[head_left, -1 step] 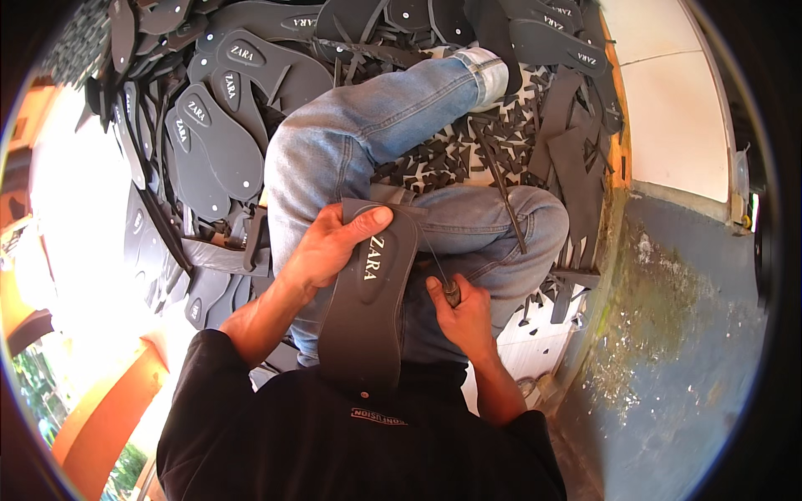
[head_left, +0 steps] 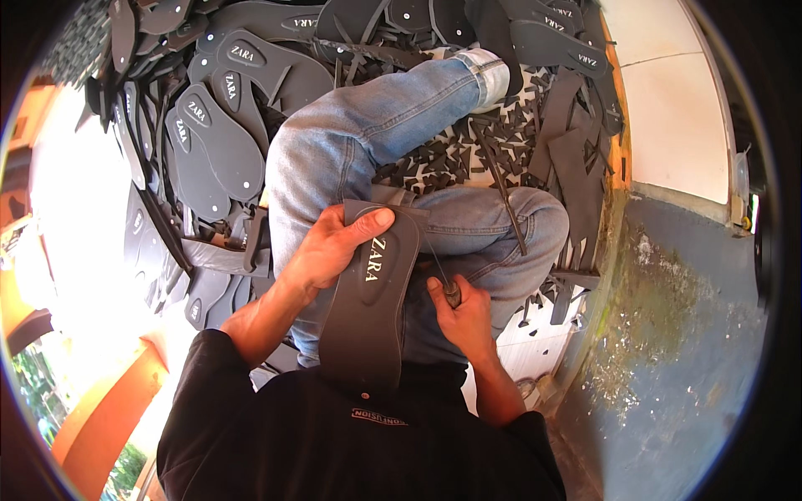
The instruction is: The person trims the edges of shoe insoles using a knife by hand, working through a pile of insole components.
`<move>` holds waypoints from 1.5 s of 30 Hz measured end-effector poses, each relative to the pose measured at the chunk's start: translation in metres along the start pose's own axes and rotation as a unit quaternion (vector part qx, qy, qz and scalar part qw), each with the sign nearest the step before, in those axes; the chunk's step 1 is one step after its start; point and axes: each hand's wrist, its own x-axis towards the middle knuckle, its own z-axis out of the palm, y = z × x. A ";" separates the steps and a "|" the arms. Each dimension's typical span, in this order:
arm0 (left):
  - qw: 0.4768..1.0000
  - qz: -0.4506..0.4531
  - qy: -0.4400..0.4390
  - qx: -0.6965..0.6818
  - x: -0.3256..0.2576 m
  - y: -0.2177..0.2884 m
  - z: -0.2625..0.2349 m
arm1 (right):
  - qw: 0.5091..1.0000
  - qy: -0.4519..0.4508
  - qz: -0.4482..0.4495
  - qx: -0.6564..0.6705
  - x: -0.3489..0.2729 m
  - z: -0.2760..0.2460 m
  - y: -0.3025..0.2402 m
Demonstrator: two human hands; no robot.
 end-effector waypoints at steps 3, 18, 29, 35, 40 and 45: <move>1.000 -0.003 -0.010 0.019 -0.001 0.003 -0.001 | 0.999 -0.014 0.016 -0.024 0.000 0.001 0.000; 0.987 -0.044 -0.065 0.141 0.010 0.002 0.001 | 0.906 -0.200 0.121 0.352 0.083 -0.036 -0.041; 0.948 0.233 -0.104 -0.189 0.035 -0.023 0.074 | 0.885 0.089 0.032 0.456 0.049 -0.047 -0.068; 0.964 0.136 -0.014 -0.229 0.023 -0.035 0.113 | 0.955 0.176 0.028 0.237 0.007 -0.050 -0.015; 0.974 0.058 -0.011 -0.219 0.014 -0.070 0.112 | 0.966 0.231 0.084 0.085 -0.030 -0.054 0.033; 0.975 0.048 -0.021 -0.218 0.003 -0.075 0.109 | 0.975 0.179 0.133 -0.001 -0.055 -0.054 0.037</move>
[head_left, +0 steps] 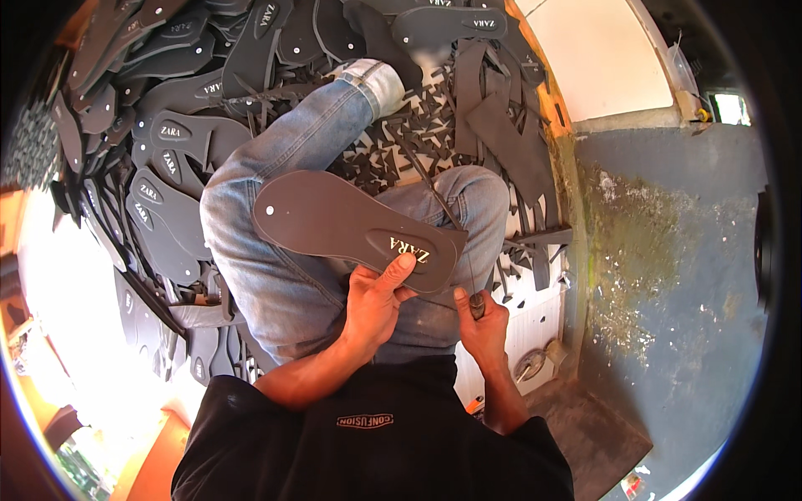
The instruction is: The person trims the edges of shoe insoles using a knife by hand, working through a pile of insole components.
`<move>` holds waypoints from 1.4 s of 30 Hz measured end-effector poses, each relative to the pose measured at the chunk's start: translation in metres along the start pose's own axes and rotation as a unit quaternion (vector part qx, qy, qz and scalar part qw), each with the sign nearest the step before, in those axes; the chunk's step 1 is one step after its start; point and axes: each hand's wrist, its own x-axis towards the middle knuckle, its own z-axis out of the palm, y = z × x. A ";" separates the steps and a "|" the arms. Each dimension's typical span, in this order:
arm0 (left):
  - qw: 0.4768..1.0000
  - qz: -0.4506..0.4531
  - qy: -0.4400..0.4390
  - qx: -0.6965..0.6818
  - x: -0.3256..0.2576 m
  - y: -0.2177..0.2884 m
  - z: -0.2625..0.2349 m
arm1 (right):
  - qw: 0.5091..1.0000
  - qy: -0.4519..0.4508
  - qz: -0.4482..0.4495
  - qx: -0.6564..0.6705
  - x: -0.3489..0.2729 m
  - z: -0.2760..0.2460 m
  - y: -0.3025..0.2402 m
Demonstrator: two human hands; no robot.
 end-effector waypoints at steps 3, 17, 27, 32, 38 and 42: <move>1.000 -0.008 -0.022 0.015 -0.001 -0.001 -0.009 | 1.000 -0.010 -0.005 -0.018 -0.005 0.002 -0.001; 0.992 -0.046 -0.033 0.116 -0.021 -0.001 -0.045 | 0.985 -0.141 -0.082 0.050 0.046 0.020 -0.034; 0.837 0.152 -0.173 0.496 0.038 0.187 0.040 | 0.994 -0.038 0.021 0.100 0.045 0.029 0.005; 0.860 0.455 0.039 0.227 0.139 0.342 0.066 | 0.993 -0.057 0.012 0.104 0.046 0.042 -0.006; 0.842 0.413 0.161 0.307 0.092 0.285 -0.088 | 0.995 -0.041 -0.013 0.086 0.045 0.039 0.020; 0.778 0.404 0.389 0.283 0.002 0.228 -0.240 | 0.991 -0.084 0.002 0.106 0.053 0.033 0.000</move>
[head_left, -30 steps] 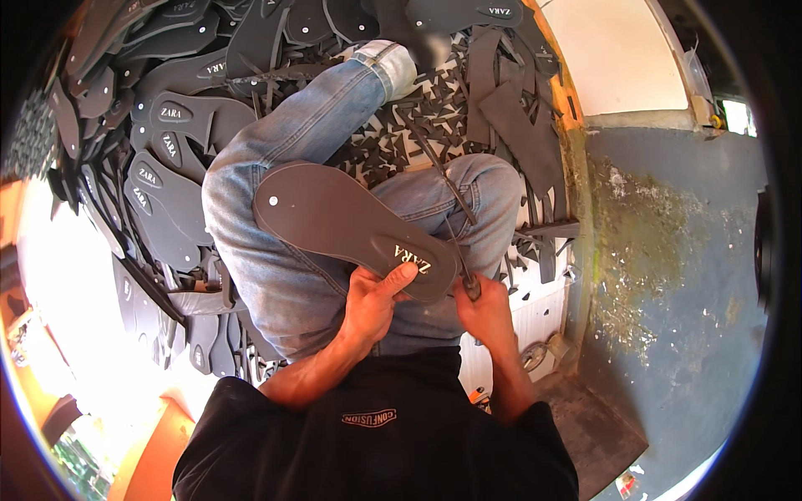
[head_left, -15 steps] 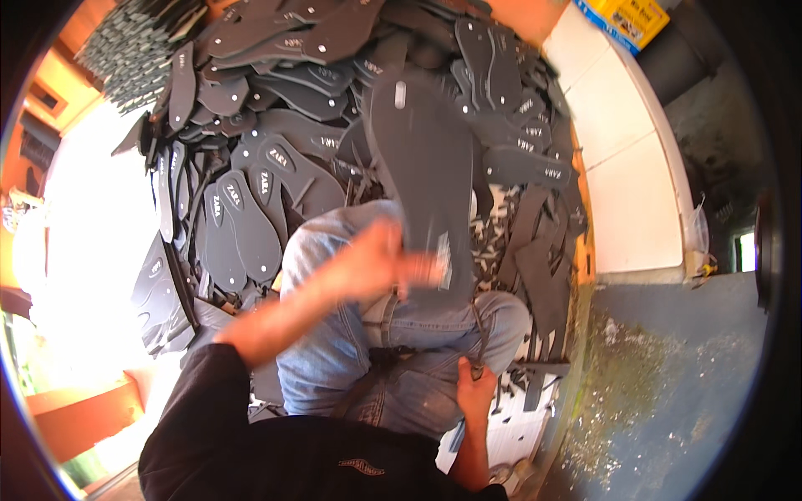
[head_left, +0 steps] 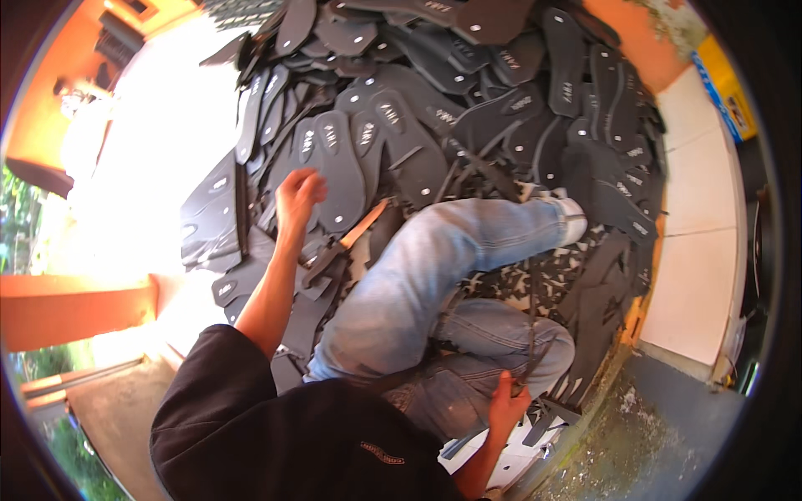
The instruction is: The person trims the edges of shoe insoles using a knife by hand, working through a pile of insole components.
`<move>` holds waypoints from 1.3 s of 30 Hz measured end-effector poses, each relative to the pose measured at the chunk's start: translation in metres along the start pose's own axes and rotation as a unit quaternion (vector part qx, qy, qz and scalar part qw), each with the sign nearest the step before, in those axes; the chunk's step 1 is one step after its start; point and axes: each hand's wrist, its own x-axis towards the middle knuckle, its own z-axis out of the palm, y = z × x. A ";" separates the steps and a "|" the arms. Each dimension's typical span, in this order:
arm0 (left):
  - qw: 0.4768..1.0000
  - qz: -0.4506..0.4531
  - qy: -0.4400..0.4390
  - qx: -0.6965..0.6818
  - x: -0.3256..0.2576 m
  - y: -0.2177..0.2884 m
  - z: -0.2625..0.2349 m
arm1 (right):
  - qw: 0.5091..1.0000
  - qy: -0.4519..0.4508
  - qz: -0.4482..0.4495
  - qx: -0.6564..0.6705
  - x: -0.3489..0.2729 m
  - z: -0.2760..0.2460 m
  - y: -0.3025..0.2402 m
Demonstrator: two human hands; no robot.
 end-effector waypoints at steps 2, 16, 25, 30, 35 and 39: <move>0.994 -0.053 0.052 0.075 -0.028 -0.048 -0.072 | 1.000 -0.006 -0.011 -0.015 0.009 0.002 -0.003; 0.971 0.096 -0.012 0.218 -0.091 -0.015 -0.023 | 0.997 0.014 -0.055 -0.050 0.008 0.015 -0.022; 0.926 0.300 -0.123 0.192 -0.007 0.058 0.126 | 0.991 0.043 0.049 0.113 0.019 -0.008 -0.032; 0.815 0.523 -0.026 0.247 0.063 0.111 0.211 | 0.980 0.154 0.018 0.124 0.034 -0.034 0.008; 0.743 0.513 -0.006 0.431 0.122 0.081 0.237 | 0.977 0.214 -0.014 0.018 0.048 -0.019 0.009; 0.717 0.505 0.006 0.481 0.170 0.089 0.261 | 0.978 0.206 -0.001 -0.041 0.057 -0.020 -0.015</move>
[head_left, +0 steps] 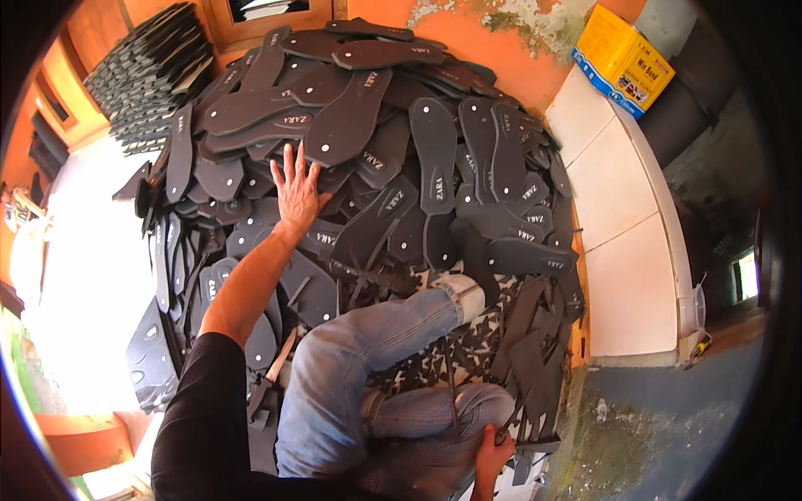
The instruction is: The person trims the edges of shoe insoles using a knife by hand, working through a pile of insole components.
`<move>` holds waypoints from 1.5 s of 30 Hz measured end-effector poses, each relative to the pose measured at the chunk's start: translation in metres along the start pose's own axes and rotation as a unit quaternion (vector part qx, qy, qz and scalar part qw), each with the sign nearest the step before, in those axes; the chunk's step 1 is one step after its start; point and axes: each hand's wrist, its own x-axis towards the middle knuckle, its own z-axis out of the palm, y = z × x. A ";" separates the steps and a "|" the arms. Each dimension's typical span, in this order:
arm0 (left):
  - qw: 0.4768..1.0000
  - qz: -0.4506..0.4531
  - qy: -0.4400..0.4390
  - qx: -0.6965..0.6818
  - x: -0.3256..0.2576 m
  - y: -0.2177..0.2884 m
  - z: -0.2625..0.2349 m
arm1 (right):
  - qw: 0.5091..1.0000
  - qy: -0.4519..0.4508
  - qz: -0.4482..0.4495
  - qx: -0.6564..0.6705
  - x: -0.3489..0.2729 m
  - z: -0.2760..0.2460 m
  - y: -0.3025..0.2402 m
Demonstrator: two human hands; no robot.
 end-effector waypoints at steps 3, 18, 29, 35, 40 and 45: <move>0.999 -0.015 -0.025 0.023 0.034 0.013 0.016 | 1.000 0.006 0.007 -0.001 0.006 0.002 -0.008; 0.988 -0.127 -0.064 0.068 0.165 0.000 0.079 | 0.994 -0.006 0.025 -0.107 0.010 0.006 -0.024; 0.966 -0.081 0.017 -0.247 0.015 0.055 0.017 | 0.998 -0.030 0.015 0.051 0.014 0.004 0.005; 0.602 -0.489 0.046 -0.630 0.076 0.067 0.047 | 0.999 -0.012 0.006 0.035 0.013 0.006 0.018; 0.533 -0.456 -0.023 -0.713 0.092 0.105 0.065 | 1.000 0.009 -0.022 0.017 0.012 0.007 0.020; 0.472 -0.402 -0.074 -0.781 0.117 0.118 0.079 | 1.000 -0.021 -0.009 0.010 0.016 0.011 0.013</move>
